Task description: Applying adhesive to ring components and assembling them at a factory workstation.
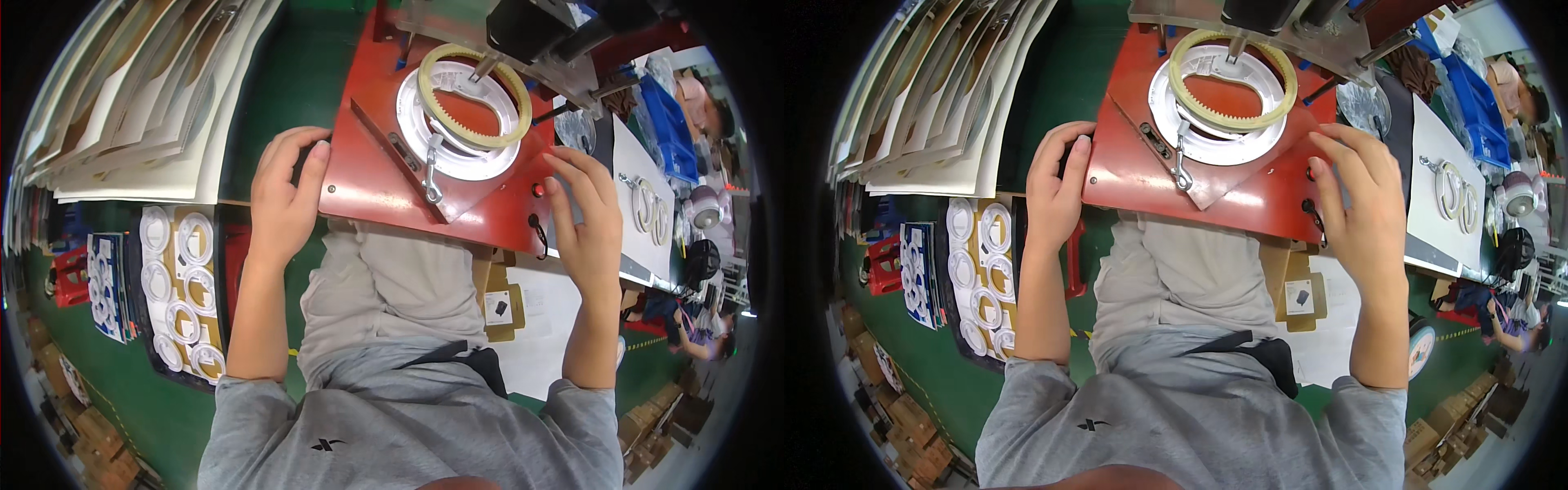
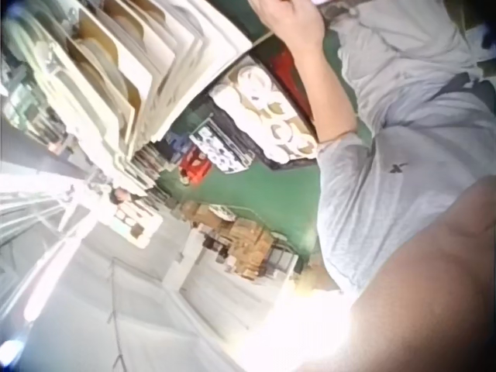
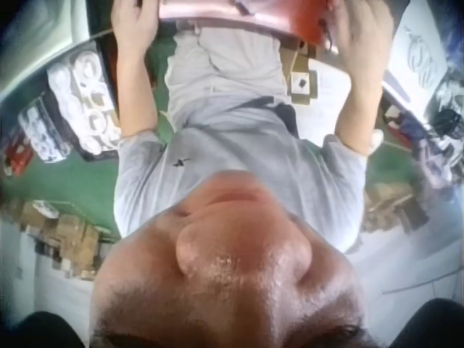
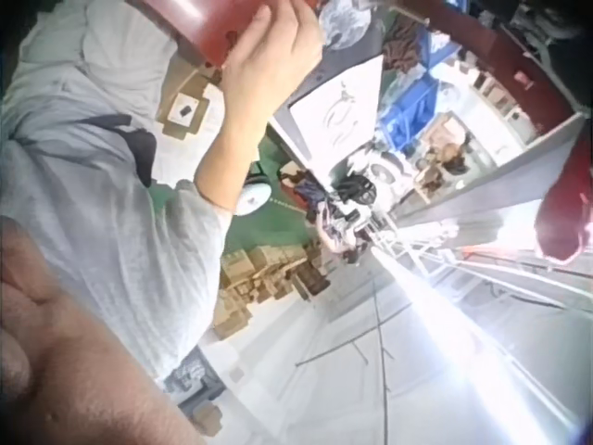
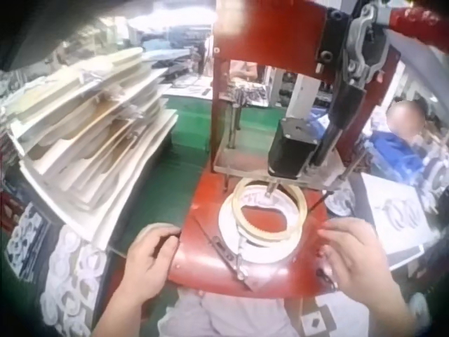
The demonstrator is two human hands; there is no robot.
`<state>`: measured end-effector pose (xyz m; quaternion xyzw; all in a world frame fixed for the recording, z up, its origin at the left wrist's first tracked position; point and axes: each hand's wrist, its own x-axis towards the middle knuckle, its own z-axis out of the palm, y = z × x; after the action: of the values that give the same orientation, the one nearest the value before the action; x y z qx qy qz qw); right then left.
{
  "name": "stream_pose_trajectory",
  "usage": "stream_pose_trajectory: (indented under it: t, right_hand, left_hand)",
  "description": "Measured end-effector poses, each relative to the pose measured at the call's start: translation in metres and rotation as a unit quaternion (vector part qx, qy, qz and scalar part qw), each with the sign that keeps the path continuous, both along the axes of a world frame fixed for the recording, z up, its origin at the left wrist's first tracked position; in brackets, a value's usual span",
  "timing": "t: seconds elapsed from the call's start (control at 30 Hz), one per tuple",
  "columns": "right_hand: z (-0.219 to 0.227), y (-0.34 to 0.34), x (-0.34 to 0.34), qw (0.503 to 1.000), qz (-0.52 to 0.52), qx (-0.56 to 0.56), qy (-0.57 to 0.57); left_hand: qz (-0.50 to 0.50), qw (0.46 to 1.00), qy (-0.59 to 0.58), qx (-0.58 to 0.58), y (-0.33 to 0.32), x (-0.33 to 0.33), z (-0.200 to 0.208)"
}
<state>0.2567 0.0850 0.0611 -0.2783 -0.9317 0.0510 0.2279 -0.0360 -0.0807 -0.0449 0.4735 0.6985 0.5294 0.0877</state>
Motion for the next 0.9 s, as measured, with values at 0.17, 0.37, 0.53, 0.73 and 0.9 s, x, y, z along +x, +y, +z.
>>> stream_pose_trajectory:
  t: [0.17,0.37,0.53,0.73,0.9]
  right_hand:
    - [-0.007,-0.001,-0.018,0.998,0.023,-0.014,0.055]
    - [-0.010,0.011,-0.036,0.993,0.074,0.026,0.086]
    - [-0.016,0.023,-0.042,0.992,0.118,0.036,0.024]
    - [-0.020,0.032,-0.044,0.988,0.142,0.004,0.055]
    - [-0.021,0.035,-0.041,0.986,0.153,-0.015,0.065]
  left_hand:
    - [0.016,0.996,-0.088,-0.007,0.002,0.007,0.011]
    - [-0.049,0.980,0.154,0.117,0.027,0.030,0.059]
    - [-0.131,0.957,0.240,0.097,0.055,0.050,0.073]
    - [-0.154,0.937,0.305,0.079,0.070,0.054,0.071]
    - [-0.224,0.944,0.233,0.064,0.062,0.042,0.089]
